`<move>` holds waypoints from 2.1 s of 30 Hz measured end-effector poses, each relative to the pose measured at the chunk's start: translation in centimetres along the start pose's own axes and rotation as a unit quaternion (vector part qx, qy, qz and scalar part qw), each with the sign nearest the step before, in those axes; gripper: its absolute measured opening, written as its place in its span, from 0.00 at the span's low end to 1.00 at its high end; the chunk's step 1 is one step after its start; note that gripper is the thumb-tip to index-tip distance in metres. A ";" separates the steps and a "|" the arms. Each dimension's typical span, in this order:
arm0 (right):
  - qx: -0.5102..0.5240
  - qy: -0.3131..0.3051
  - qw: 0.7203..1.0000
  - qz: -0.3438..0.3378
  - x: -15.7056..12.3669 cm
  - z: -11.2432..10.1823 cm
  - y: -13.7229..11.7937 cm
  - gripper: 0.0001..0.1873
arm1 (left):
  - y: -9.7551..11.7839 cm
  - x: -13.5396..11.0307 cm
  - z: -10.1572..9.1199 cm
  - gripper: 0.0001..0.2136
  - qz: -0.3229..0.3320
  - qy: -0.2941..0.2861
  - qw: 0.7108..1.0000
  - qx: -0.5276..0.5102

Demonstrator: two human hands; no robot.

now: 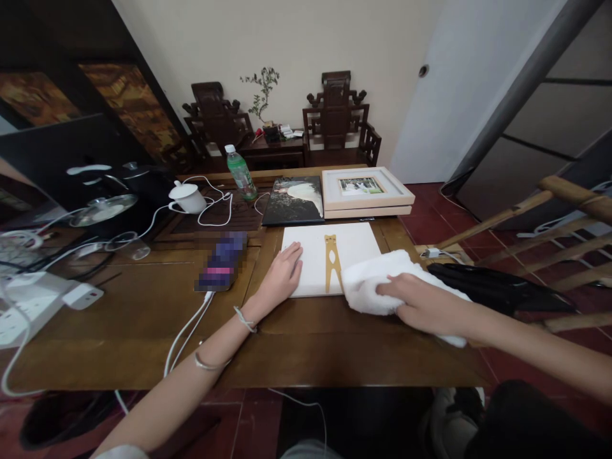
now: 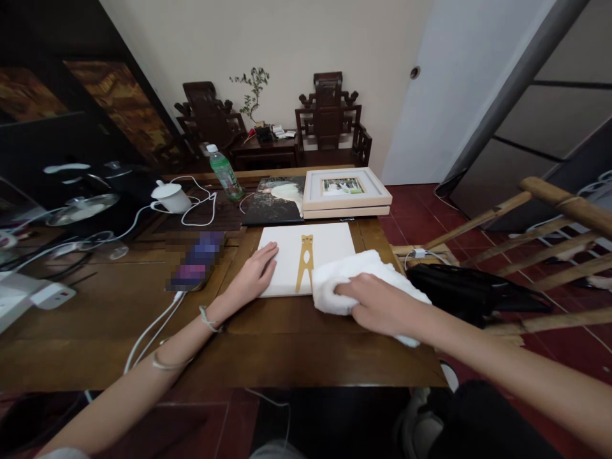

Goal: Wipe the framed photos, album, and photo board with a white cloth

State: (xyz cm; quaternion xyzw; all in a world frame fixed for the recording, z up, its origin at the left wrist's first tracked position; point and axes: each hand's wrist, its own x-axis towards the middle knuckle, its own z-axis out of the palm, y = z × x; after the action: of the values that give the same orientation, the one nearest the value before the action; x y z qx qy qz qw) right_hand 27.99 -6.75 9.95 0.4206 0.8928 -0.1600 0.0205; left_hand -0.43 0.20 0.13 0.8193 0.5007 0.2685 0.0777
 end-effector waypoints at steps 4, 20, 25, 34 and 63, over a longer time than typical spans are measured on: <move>-0.003 0.030 0.999 -0.015 4.1 -1.3 2.5 0.13 | 0.0 0.0 0.0 0.18 0.001 0.001 1.000 0.000; -0.067 0.100 0.992 -0.027 12.1 1.5 -0.2 0.23 | -0.5 0.0 0.3 0.17 0.013 0.012 1.000 -0.009; -0.051 0.059 0.994 -0.077 7.0 2.7 -3.5 0.23 | -0.5 0.0 0.2 0.17 0.013 0.007 1.000 -0.001; -0.014 -0.002 0.994 -0.104 4.7 1.8 -5.3 0.20 | -0.6 0.0 0.4 0.17 0.017 0.018 1.000 -0.003; -0.004 -0.027 0.996 -0.090 4.5 2.0 -7.4 0.23 | -0.5 0.0 0.2 0.18 0.013 0.014 1.000 -0.008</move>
State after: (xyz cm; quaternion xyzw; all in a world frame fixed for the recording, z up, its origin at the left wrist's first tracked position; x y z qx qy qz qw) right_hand 19.30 -8.45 9.23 0.3339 0.9267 -0.1695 0.0320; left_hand -0.74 0.45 -0.22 0.8214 0.4885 0.2849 0.0739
